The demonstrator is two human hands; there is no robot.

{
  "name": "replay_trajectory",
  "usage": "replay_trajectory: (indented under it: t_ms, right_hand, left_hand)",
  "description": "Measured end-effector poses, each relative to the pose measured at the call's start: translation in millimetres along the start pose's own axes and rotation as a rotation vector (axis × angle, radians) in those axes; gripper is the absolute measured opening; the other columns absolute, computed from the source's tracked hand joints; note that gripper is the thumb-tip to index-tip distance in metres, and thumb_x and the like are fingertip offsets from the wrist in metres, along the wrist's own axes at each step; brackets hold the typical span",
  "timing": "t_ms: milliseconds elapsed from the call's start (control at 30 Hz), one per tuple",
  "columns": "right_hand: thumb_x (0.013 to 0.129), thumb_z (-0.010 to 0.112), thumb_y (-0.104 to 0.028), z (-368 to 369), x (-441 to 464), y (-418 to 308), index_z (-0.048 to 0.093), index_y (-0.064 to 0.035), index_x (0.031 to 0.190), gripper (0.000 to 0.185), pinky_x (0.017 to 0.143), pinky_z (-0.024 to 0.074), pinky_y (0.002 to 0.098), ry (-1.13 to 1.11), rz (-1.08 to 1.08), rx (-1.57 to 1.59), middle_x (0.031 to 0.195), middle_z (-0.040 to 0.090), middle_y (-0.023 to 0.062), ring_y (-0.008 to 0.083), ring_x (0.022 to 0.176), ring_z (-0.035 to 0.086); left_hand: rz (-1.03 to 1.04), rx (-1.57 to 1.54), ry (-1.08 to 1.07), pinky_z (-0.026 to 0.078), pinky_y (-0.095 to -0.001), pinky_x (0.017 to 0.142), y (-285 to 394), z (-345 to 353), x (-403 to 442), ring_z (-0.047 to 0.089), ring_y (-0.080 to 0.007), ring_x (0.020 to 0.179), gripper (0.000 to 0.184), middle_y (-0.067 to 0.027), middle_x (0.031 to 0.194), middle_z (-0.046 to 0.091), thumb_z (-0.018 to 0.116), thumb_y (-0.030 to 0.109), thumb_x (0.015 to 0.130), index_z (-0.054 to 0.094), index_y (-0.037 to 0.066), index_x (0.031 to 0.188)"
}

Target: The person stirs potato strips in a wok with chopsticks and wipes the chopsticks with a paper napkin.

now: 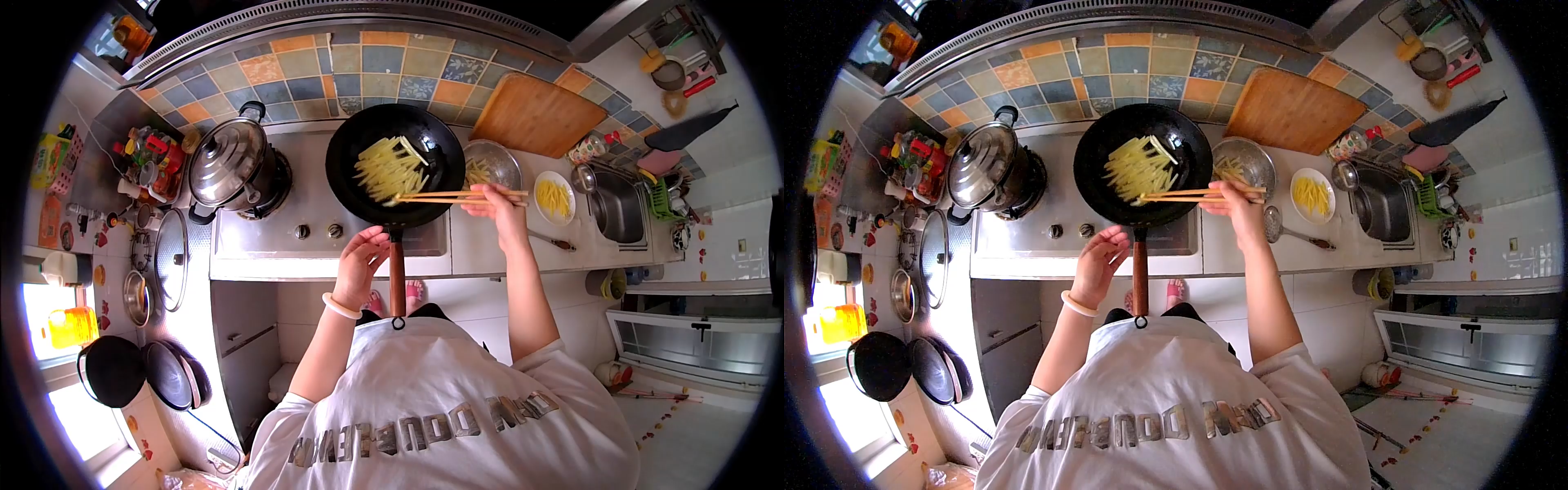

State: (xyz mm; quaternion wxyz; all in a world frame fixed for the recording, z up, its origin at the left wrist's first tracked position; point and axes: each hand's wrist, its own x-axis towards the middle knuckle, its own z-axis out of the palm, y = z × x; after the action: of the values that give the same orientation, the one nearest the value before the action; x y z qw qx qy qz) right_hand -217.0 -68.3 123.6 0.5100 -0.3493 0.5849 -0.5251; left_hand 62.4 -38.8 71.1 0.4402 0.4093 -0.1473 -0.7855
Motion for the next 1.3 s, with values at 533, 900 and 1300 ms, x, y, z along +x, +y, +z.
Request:
replay_trajectory:
  t_ms: [533,900,1300]
  right_hand:
    - [0.098,0.050,-0.017,6,0,28,0.060,-0.0027,0.103,0.019,0.066,0.0534,0.0245,-0.119,-0.113,-0.338,0.090,0.065,0.0085,0.0147,0.075,0.067]
    - [0.097,0.052,-0.015,15,3,25,0.061,-0.0021,0.102,0.017,0.066,0.0527,0.0241,-0.127,-0.168,-0.358,0.088,0.065,0.0074,0.0139,0.074,0.066]
    - [0.097,0.051,-0.015,21,6,39,0.061,-0.0021,0.102,0.017,0.065,0.0523,0.0236,-0.117,-0.193,-0.304,0.087,0.065,0.0081,0.0139,0.074,0.067]
  left_hand:
    - [-0.017,-0.002,-0.020,0.047,-0.0305,0.093,-4,4,5,0.059,-0.0158,0.097,0.029,-0.0055,0.105,0.061,0.044,-0.001,0.088,0.055,0.003,0.115]
    - [-0.006,0.003,-0.021,0.046,-0.0309,0.094,-4,2,3,0.059,-0.0162,0.098,0.029,-0.0057,0.105,0.061,0.044,-0.001,0.088,0.054,0.003,0.115]
    - [-0.014,0.012,-0.019,0.046,-0.0305,0.093,-4,5,5,0.059,-0.0149,0.097,0.029,-0.0055,0.105,0.061,0.044,0.000,0.088,0.054,0.003,0.115]
